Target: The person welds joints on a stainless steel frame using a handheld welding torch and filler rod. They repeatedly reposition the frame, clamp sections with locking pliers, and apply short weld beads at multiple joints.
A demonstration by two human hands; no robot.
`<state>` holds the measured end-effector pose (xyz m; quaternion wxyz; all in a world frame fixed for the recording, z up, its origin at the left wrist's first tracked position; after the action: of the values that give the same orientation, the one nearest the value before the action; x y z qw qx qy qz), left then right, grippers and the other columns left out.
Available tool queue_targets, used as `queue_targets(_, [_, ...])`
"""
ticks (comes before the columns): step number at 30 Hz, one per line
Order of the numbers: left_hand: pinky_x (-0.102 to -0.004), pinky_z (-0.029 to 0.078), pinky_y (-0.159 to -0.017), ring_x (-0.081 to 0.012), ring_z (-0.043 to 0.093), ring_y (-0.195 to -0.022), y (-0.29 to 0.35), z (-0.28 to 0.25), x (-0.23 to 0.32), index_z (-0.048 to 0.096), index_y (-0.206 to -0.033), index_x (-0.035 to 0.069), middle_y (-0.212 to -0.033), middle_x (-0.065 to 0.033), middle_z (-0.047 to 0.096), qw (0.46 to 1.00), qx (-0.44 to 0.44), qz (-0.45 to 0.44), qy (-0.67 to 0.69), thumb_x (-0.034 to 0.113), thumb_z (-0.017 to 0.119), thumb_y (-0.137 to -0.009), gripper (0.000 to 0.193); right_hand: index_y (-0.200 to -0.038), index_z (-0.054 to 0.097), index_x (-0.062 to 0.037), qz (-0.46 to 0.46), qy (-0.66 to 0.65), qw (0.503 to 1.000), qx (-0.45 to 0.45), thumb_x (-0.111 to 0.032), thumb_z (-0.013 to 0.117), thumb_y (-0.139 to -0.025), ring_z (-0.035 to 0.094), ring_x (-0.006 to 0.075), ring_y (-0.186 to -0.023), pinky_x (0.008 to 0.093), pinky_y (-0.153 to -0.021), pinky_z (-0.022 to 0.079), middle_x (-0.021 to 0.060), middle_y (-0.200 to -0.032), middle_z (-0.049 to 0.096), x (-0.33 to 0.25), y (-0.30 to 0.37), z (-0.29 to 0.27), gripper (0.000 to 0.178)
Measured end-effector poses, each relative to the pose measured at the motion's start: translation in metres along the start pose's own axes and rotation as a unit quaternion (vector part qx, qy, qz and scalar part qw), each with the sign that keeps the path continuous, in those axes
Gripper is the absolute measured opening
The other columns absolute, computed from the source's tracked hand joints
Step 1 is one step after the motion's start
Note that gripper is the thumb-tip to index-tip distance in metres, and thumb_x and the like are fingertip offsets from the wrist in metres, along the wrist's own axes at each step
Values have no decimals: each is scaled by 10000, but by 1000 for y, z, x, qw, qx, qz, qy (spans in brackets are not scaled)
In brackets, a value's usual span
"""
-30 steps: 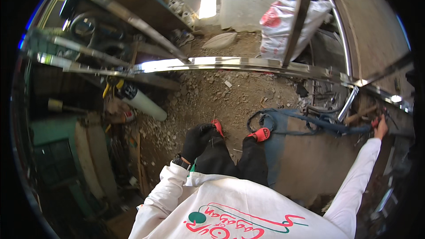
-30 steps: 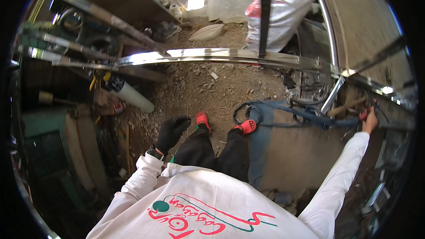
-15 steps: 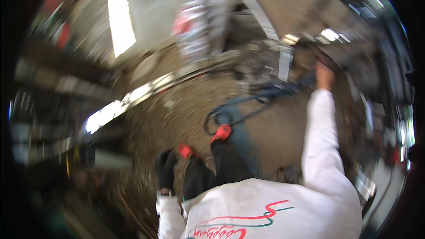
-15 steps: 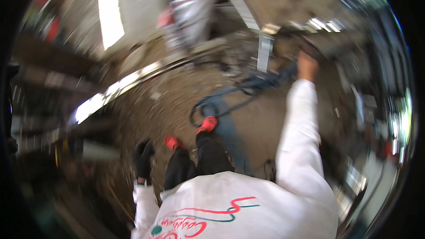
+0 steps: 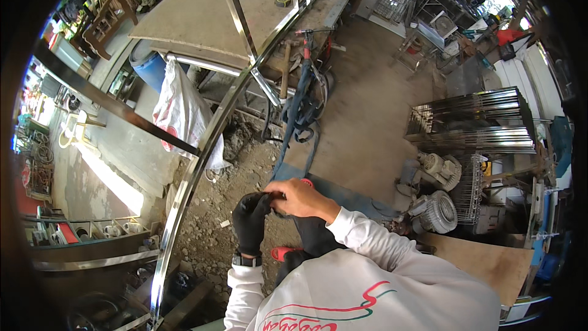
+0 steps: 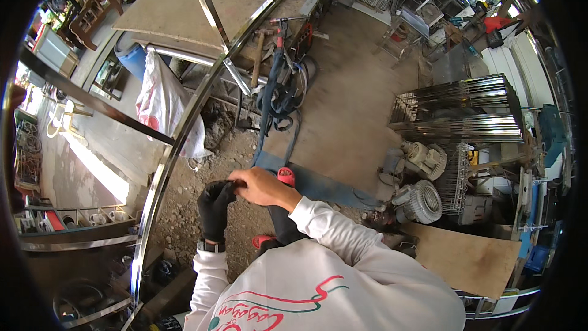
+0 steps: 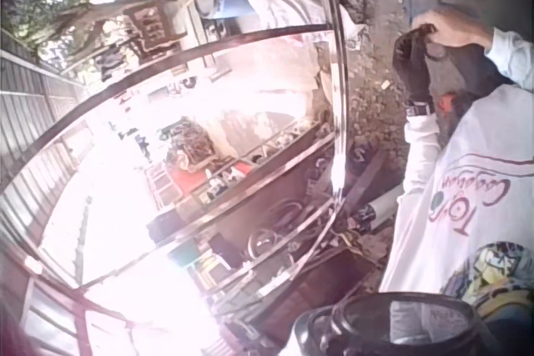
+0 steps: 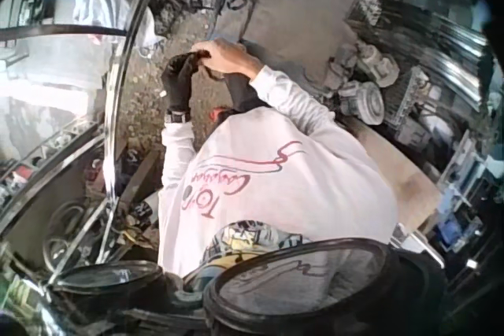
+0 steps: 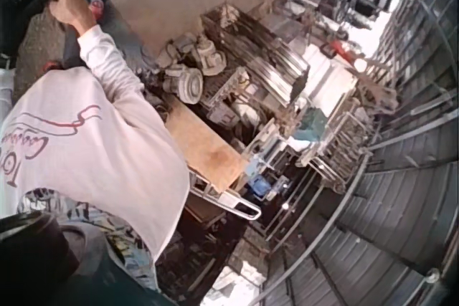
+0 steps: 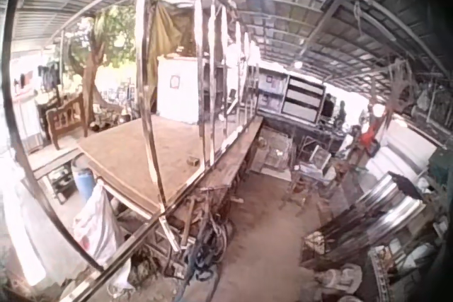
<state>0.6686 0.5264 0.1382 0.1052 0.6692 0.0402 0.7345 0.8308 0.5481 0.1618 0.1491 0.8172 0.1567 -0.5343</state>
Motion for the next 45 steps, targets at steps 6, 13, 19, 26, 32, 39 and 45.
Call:
queue_targets(6, [-279,531,-821,-115,626,-904,-93,25,11,667,-1211,-31,-1048,-47,691,998,48,14,36,124,656,-996,265,-1002,734,-28,48,-12,987,154,-137,743,-859,730,193,-786,330,-726,547,126,-890,764,57,-112,-135,180])
queue_targets(13, [-273,538,-809,-119,641,-918,-118,-2,-62,665,-1217,-22,-1049,-51,691,981,112,-147,54,175,657,-1004,290,-973,762,-22,129,90,971,181,-191,770,-772,749,285,-818,381,-720,563,159,-881,761,186,-289,-337,263])
queue_targets(19, [-333,526,-799,-194,658,-874,-141,47,-49,680,-1187,-3,-982,-101,714,979,113,-109,-130,184,684,-973,284,-993,697,9,224,15,910,349,-171,762,-848,710,166,-767,320,-673,570,102,-890,737,278,-231,-389,240])
queue_targets(26, [-436,530,-862,-374,644,-997,-286,191,22,621,-1283,47,-1148,-169,633,923,7,177,-341,259,711,-896,450,-1086,605,-20,359,-224,898,122,-297,743,-906,700,177,-692,327,-603,551,92,-881,711,278,-195,-310,358])
queue_targets(32, [-463,529,-764,-351,673,-902,-383,228,3,477,-1429,102,-1126,-133,647,795,1,216,-567,285,719,-857,647,-909,638,4,330,-85,927,157,-377,731,-919,586,153,-550,309,-505,457,66,-668,631,250,-216,-318,392])
queue_targets(39, [-520,530,-596,-376,694,-706,-409,233,26,584,-1244,155,-884,-140,701,828,2,198,-524,280,598,-947,322,-757,645,23,336,-28,910,243,-461,685,-920,604,234,-568,412,-570,465,150,-662,635,239,-207,-373,512])
queue_targets(45, [-548,514,-626,-444,669,-774,-415,211,31,607,-1149,169,-871,-182,699,894,61,62,-439,355,535,-1013,241,-832,661,86,294,187,901,257,-391,686,-901,675,455,-773,489,-712,517,311,-781,657,159,-218,-412,483])
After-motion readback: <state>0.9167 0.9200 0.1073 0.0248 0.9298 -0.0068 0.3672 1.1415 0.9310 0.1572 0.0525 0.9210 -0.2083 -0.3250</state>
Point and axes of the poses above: each hand's wrist, its own y-axis away from the middle knuckle, its own z-axis out of the palm, x = y × z, the point moved 5 cm from there along -y, towards the middle knuckle
